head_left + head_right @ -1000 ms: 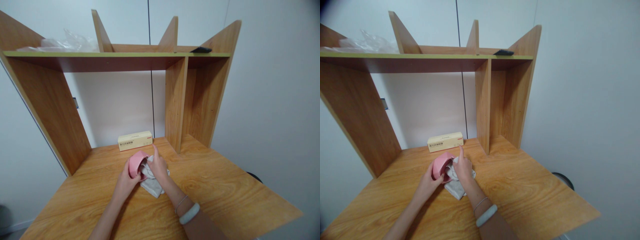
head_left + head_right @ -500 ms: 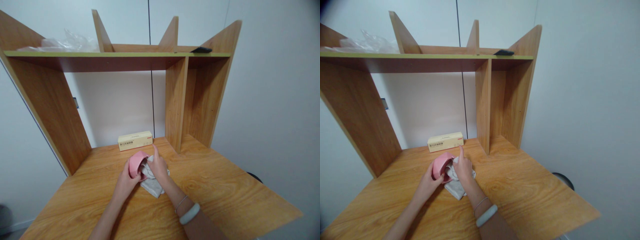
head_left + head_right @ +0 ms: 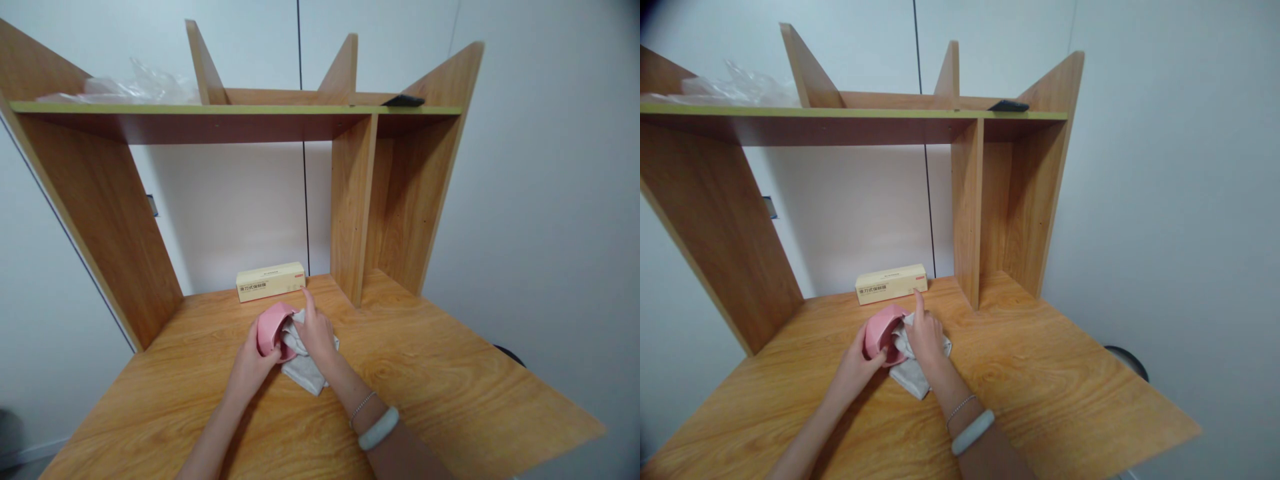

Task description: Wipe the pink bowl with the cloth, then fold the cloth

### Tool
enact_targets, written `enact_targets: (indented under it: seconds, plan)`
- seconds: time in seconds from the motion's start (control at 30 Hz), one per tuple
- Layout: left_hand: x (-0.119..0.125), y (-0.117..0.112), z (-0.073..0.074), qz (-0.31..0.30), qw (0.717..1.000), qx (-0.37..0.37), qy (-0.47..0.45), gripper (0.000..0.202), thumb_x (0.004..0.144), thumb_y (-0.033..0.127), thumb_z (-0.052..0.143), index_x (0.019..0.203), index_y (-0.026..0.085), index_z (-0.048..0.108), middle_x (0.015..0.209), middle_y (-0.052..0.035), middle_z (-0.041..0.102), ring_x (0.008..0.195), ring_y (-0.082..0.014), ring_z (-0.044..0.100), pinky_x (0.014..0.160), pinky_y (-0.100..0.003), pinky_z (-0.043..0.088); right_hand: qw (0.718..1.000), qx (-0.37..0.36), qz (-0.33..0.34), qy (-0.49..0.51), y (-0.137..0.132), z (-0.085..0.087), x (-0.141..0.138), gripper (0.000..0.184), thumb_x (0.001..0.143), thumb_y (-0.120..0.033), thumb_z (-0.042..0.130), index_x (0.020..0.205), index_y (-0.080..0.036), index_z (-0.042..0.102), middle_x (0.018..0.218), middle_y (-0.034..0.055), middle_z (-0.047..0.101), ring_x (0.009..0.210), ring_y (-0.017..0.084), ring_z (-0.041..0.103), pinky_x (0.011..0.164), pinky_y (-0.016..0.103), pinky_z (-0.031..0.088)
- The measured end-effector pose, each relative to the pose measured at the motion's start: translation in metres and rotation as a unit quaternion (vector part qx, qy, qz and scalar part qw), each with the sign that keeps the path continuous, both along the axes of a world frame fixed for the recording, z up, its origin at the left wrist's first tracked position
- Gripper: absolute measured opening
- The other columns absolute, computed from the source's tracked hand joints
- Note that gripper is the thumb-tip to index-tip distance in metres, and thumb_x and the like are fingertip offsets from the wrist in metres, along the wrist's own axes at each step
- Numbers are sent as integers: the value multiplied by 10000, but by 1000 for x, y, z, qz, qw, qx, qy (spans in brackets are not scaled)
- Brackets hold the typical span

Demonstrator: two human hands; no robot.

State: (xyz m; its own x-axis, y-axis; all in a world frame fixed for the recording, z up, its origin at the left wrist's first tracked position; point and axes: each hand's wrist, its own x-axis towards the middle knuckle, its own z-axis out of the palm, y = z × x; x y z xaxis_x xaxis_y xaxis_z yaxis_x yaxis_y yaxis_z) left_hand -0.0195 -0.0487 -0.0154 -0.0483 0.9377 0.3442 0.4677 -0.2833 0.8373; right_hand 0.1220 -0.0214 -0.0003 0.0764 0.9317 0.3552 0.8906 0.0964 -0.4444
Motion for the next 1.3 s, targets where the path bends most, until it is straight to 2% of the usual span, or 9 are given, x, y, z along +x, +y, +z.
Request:
enact_targets:
  seconds: [0.23,0.43,0.73,0.83,1.0,1.1,1.17,1.23,1.3]
  plan:
    - [2,-2,2,1,1000,0,5,602,636,282,585,1204,136,450,1094,-112,595,947,-226,573,834,-338,424,999,32,31,-14,-1,2,3,773,742,-181,556,1374,-178,111,1011,93,628,954,199,574,781,248,371]
    - [3,-6,5,2,999,-5,44,657,608,240,585,1241,158,428,1024,-92,629,833,-211,601,765,-322,449,1000,-17,-7,2,4,0,5,804,748,-252,560,1373,-150,66,938,110,640,904,223,591,723,276,382]
    - [1,-7,5,-4,998,-3,59,640,666,326,585,1262,177,402,1109,-114,589,959,-258,568,835,-377,427,999,-35,26,1,2,-1,4,745,777,-179,484,1383,-158,51,895,95,649,864,210,599,695,260,378]
    - [1,-5,3,4,1000,19,15,664,684,392,585,1277,185,370,1129,-117,563,1023,-254,537,885,-381,405,998,-21,28,48,4,-5,4,716,777,-176,472,1382,-161,89,889,90,649,853,208,598,688,257,384]
    - [6,-1,0,-28,988,26,-147,859,667,395,615,1349,219,124,1217,-134,461,934,-191,576,808,-338,465,973,21,40,228,13,-16,-1,621,780,-176,424,1358,-149,198,853,65,650,798,186,597,672,252,410]
    - [11,-2,1,-31,986,60,-152,883,601,349,681,1321,211,189,1260,-135,422,1094,-220,486,896,-339,410,925,56,99,363,18,-23,-7,589,786,-219,418,1339,-132,235,861,53,650,784,164,597,680,244,430]
    - [13,-5,3,-18,988,74,-134,834,585,334,692,1285,193,262,1230,-132,453,1104,-227,475,902,-337,402,898,69,121,418,19,-25,-10,598,778,-267,444,1327,-127,254,874,54,649,783,163,600,684,248,440]
    - [14,-7,6,-5,990,73,-117,743,599,338,676,1237,172,333,1153,-125,513,1019,-219,529,847,-327,434,895,72,107,426,18,-24,-12,647,753,-311,497,1324,-125,257,871,59,649,776,172,603,673,254,443]
    - [13,-8,7,14,993,72,-95,639,618,353,652,1173,155,404,1049,-108,572,911,-206,572,782,-317,457,916,65,69,390,16,-21,-12,728,715,-340,559,1332,-124,239,862,70,650,771,189,606,647,258,438]
